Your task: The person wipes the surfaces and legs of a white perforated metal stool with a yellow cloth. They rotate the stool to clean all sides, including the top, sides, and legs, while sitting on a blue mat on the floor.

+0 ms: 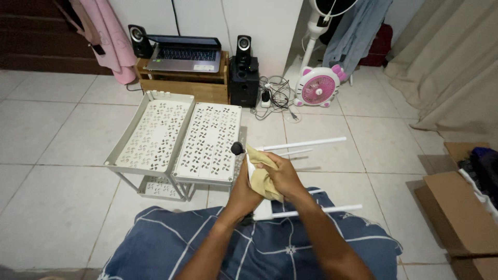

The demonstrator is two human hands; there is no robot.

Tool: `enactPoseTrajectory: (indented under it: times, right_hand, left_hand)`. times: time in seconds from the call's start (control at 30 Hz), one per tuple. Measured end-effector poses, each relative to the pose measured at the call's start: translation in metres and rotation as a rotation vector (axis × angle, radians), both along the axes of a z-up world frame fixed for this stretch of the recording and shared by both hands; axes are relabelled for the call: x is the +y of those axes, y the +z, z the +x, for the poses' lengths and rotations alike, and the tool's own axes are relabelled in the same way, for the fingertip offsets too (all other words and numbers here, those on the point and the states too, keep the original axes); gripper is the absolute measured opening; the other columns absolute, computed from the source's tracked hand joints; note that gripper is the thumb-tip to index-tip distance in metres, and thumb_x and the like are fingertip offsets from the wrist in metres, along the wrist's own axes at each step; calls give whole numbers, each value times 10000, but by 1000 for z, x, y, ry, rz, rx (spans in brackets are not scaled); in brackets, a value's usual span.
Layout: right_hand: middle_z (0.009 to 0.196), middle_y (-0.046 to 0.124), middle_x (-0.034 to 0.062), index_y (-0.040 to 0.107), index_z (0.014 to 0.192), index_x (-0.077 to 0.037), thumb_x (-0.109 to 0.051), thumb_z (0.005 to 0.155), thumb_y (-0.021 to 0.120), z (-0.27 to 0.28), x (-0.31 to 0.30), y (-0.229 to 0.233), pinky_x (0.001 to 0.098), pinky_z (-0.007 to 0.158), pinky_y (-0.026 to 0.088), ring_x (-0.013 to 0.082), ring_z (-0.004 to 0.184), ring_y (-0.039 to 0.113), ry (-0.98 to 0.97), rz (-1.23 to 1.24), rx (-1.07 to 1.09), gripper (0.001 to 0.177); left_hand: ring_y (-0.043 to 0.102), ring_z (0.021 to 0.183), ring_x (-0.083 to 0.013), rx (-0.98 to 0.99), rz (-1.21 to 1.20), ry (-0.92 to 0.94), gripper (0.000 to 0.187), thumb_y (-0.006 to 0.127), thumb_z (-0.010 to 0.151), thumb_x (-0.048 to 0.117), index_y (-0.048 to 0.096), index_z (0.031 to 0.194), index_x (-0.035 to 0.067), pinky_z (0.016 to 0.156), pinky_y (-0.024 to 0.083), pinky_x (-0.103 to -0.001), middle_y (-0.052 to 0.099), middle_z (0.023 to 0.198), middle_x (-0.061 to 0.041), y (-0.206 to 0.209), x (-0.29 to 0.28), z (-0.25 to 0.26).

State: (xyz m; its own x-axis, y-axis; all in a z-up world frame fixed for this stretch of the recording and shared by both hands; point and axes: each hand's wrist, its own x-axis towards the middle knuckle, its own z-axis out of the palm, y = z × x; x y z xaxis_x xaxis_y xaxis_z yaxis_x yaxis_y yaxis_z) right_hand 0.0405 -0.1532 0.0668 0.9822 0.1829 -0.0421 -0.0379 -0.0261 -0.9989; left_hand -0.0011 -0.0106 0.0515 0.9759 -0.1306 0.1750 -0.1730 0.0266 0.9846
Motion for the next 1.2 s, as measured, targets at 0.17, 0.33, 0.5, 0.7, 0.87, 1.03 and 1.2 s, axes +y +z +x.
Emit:
enactPoseTrajectory:
  times: [0.17,0.33,0.5,0.7,0.87,1.03,1.2]
  right_hand:
    - [935,761,50,698,1211,6,-68,956,617,41,-16,-3,257,651,571,109,742,700,-43,-11,-10,278]
    - [985,749,77,695,1230,-5,-82,975,617,58,-10,-10,261,684,546,107,791,680,-42,-28,-3,278]
    - [1203,677,154,653,1310,-99,-207,956,624,46,-2,2,358,912,508,246,1076,633,-111,-576,-269,371]
    - [1505,475,215,625,1369,-72,-342,969,573,11,-15,21,510,1029,370,424,1299,433,90,-1083,-679,486]
    - [1445,563,182,603,1365,-33,-420,969,548,-20,-30,23,478,1071,419,397,1290,521,169,-1013,-682,556]
    - [1137,692,160,703,1144,-27,-299,929,697,-55,-33,22,464,856,484,358,1003,610,61,-968,-954,347]
    - [860,682,98,708,910,-57,-163,864,751,-70,-42,18,432,667,465,302,766,604,-52,-909,-1242,123]
  left_hand:
    - [506,1389,-272,-70,84,-147,1230,949,686,212,155,1595,-19,1135,392,-339,512,1494,-198,14,11,-10]
    - [509,1378,-285,-27,128,-155,1279,937,626,209,131,1598,5,1125,403,-344,517,1483,-215,20,3,-19]
    - [547,1342,-361,-30,264,-106,1206,915,647,156,162,1581,29,1083,439,-397,562,1412,-267,16,-1,-25]
    - [646,1132,-455,-5,370,-26,957,880,762,213,307,1507,32,902,538,-469,659,1220,-299,0,-13,-33]
    - [730,964,-396,160,494,-31,610,869,792,291,562,1219,-17,840,573,-458,722,1017,-242,-18,-24,-35]
    - [711,1078,-397,-111,466,17,527,832,803,210,637,1238,-14,877,579,-450,718,1169,-249,-28,-28,-34]
    - [386,1376,-483,-172,502,49,1142,907,694,280,201,1523,-67,1060,410,-497,264,1553,-366,-14,-26,-41]
